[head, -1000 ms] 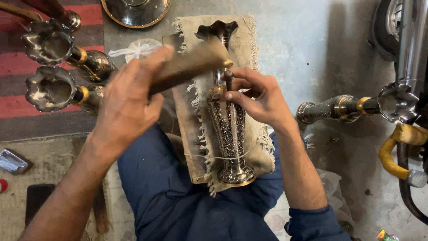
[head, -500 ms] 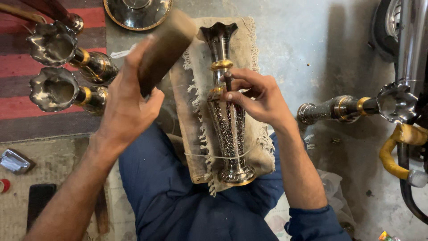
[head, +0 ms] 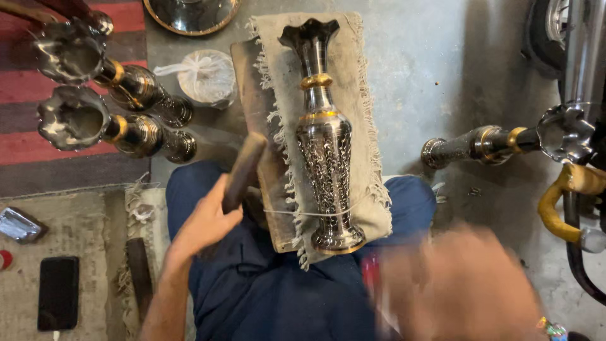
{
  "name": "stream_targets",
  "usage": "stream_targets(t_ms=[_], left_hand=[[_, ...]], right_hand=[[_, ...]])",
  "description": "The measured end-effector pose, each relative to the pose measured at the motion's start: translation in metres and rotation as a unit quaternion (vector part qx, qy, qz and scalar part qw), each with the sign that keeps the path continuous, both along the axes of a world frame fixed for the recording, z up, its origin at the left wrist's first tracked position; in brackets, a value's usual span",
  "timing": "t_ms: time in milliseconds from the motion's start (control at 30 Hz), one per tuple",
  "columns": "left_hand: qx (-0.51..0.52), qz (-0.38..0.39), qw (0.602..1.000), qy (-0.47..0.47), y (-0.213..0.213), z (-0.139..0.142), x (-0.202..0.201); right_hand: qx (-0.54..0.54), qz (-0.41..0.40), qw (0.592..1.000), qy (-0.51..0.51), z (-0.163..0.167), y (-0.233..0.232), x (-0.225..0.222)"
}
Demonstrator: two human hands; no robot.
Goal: The person sits cross-legged on the floor with an ornate brass vase resting on a cloth-covered board on their lap. They hold a chisel against the vase's engraved surface and strike it with a wooden mallet, repositioning the chisel repeatedly to chase the decorative pattern around the vase body.
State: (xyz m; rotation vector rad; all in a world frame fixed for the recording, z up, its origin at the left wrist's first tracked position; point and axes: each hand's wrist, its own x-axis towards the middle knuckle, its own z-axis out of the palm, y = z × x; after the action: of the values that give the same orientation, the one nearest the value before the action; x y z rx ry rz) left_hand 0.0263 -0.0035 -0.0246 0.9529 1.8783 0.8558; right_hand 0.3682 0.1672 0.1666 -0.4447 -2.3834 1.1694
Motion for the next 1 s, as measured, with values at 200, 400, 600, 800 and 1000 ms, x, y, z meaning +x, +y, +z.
stream_targets(t_ms=[200,400,600,800,1000], left_hand=[[0.020,-0.130,0.991,-0.026,0.001,0.004,-0.002],[0.213,0.010,0.958,0.192,0.025,0.051,0.032],[0.440,-0.166,0.813,0.343,0.047,0.079,0.141],[0.430,-0.229,0.783,0.386,0.069,0.048,0.184],[0.539,-0.225,0.736,0.342,0.065,0.032,0.164]], right_hand=[[-0.099,0.230,0.966,0.064,0.011,-0.020,0.032],[-0.112,0.221,0.967,0.063,0.001,-0.027,0.046],[-0.124,0.146,0.977,0.095,0.004,-0.022,0.047],[-0.186,-0.127,0.963,0.152,-0.022,-0.003,0.024],[-0.270,-0.261,0.911,0.170,-0.085,0.049,-0.044]])
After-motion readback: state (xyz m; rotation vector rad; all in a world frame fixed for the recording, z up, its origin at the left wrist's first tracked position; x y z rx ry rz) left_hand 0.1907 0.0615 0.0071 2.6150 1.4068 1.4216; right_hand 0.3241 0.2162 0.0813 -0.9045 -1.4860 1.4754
